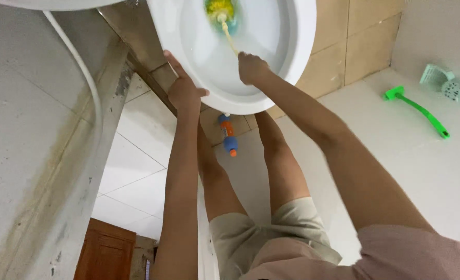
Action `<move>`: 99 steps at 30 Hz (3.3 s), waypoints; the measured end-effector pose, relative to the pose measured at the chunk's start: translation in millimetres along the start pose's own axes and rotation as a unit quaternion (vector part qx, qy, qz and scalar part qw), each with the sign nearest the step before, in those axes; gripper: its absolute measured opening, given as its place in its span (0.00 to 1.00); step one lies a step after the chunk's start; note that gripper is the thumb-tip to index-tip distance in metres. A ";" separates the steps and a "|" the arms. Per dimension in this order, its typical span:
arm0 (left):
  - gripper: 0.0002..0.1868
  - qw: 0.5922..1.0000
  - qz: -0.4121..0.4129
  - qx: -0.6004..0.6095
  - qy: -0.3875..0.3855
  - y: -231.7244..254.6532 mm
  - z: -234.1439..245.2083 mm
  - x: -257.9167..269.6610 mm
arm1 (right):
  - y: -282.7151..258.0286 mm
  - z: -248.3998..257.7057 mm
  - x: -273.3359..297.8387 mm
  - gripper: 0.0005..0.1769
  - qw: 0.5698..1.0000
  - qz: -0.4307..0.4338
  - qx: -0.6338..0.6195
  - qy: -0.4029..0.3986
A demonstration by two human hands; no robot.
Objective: Cleaning the interior of a toilet bowl using a toilet brush
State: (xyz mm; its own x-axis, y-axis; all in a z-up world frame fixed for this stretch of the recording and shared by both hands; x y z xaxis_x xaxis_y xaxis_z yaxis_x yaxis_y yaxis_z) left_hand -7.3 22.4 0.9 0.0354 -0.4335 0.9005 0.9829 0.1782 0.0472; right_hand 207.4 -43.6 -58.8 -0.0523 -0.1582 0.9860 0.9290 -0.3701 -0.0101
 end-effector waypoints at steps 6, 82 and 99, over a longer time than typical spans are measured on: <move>0.85 1.000 0.016 0.013 -0.018 1.8 4.1 -7.5 | -7.5 58.2 146.4 0.35 0.974 0.015 -0.174 -0.144; 0.86 0.998 0.055 -0.012 -0.038 3.1 9.9 4.5 | 17.1 28.7 87.5 0.08 0.788 -0.002 -0.615 0.035; 0.86 0.996 0.066 -0.032 -0.055 8.1 18.5 12.1 | 62.1 20.4 163.6 0.09 0.767 -0.036 -0.637 -0.069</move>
State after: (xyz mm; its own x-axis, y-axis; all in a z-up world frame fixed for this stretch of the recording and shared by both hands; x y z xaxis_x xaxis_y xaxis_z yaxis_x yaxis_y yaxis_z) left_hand -2.2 35.0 20.2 0.1484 -0.3108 0.9388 0.9806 0.1688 -0.0992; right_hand 264.1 -73.8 105.3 0.0336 -0.0294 0.9990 -0.1916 -0.9812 -0.0224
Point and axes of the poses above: each hand's wrist, its own x-axis away from the middle knuckle, its own z-axis out of the back of the hand, y = z × x, the point moved 4 cm from there along -x, towards the middle knuckle, and after that the axes turned 3 degrees about x, right-handed, at the moved point
